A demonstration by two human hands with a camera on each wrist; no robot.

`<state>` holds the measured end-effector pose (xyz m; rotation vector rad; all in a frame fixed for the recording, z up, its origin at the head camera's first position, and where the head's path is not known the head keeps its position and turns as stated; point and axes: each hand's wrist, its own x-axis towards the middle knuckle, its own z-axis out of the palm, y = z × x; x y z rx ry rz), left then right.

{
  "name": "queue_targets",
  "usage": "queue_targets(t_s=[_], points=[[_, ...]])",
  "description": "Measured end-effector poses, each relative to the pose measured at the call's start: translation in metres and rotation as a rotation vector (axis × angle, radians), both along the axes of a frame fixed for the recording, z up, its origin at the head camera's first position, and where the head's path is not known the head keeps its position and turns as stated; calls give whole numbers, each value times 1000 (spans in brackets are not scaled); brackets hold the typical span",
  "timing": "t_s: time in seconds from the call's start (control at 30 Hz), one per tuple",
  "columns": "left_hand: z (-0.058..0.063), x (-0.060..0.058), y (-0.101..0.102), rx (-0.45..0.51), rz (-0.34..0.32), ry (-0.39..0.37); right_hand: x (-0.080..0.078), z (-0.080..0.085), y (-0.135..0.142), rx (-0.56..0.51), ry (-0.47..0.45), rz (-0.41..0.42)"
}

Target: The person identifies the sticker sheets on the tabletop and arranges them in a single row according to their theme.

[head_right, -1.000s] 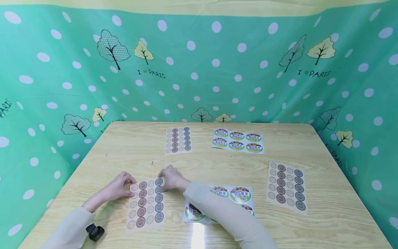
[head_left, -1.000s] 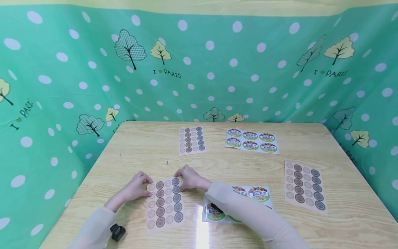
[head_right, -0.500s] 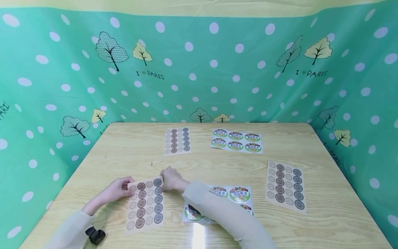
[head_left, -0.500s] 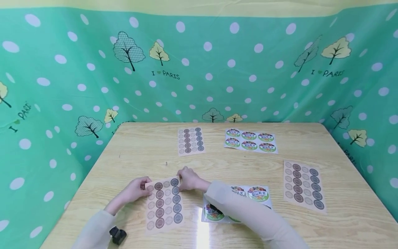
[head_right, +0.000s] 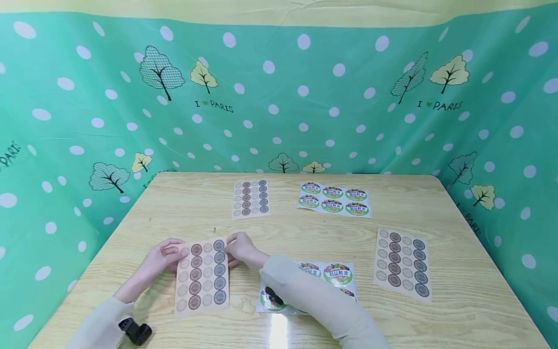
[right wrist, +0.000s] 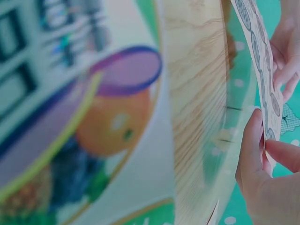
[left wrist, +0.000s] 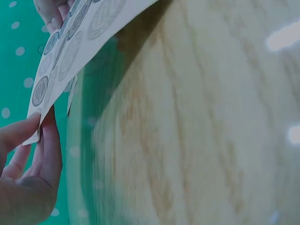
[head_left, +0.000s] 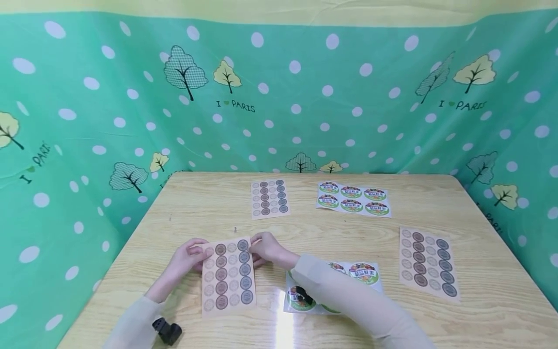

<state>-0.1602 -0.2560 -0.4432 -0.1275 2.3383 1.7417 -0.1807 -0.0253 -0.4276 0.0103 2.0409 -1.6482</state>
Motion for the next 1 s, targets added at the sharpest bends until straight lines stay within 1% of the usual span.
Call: queue_targets(t_s=[0.1,0.23,0.37,0.47,0.53,0.63,0.73,0.83,0.87,0.97,1.0], points=[[0,-3,-1,21,71,10,-1,0,-2,-42,-18,-61],[1,-8,-3,60,148,50,-4,-1,-5,-123,-40,-116],[3,-15,-6,58,190,63,-7,-3,-9,-191,-67,-149],[5,-20,-9,22,205,50,-9,-7,-15,-227,-80,-175],[5,-24,-12,16,222,41,-11,-9,-21,-242,-82,-198],[4,-28,-17,10,228,48,-12,-11,-29,-237,-64,-233],[2,-31,-22,35,246,50,-14,-11,-35,-229,-45,-274],[2,-33,-25,38,239,54,-17,-12,-40,-230,-27,-312],[2,-34,-25,36,249,47,-18,-12,-42,-232,-21,-323],[4,-36,-28,21,242,33,-20,-13,-46,-239,0,-348],[4,-37,-29,20,250,22,-21,-13,-48,-243,4,-354]])
